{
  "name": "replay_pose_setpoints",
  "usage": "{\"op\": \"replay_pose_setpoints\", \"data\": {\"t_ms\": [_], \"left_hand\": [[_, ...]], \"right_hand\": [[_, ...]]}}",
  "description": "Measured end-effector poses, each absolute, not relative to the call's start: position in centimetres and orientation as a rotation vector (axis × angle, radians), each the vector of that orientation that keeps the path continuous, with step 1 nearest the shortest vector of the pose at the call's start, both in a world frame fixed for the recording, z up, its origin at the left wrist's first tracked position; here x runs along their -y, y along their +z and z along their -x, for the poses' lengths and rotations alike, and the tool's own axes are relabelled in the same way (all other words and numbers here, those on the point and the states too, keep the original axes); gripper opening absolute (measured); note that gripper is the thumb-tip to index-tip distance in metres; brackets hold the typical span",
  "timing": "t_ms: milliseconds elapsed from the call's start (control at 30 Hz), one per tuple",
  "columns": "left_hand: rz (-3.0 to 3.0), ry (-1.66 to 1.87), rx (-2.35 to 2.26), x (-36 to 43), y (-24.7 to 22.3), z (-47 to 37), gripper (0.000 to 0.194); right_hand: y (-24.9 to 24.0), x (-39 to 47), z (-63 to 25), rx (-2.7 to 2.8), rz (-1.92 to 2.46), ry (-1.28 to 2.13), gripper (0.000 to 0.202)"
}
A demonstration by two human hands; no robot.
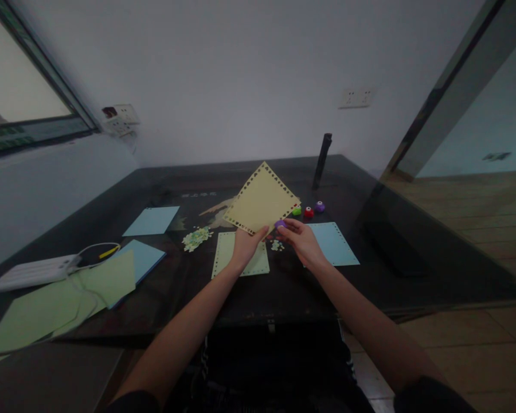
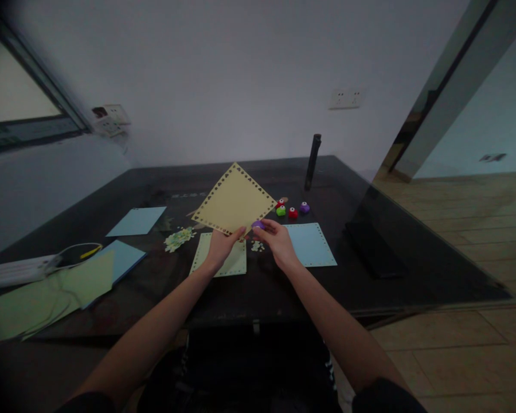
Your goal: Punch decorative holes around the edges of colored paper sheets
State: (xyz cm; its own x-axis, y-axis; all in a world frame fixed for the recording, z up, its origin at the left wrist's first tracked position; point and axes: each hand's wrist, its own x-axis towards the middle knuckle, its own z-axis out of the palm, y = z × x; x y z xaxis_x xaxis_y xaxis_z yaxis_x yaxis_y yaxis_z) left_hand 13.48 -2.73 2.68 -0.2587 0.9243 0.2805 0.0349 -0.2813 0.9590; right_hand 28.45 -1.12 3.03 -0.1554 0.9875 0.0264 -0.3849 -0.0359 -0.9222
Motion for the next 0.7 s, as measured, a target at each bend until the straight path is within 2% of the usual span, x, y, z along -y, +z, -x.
{"op": "replay_pose_setpoints", "data": {"t_ms": [400, 700], "left_hand": [[-1.381, 1.569, -1.277, 2.37, 2.33, -13.16, 0.033], [-1.420, 1.559, -1.234, 2.42, 2.32, -13.41, 0.032]], "right_hand": [[3.05, 1.13, -28.44, 0.993, 0.841, 1.531, 0.039], [3.21, 1.36, -28.46, 1.058, 0.807, 1.533, 0.033]]}}
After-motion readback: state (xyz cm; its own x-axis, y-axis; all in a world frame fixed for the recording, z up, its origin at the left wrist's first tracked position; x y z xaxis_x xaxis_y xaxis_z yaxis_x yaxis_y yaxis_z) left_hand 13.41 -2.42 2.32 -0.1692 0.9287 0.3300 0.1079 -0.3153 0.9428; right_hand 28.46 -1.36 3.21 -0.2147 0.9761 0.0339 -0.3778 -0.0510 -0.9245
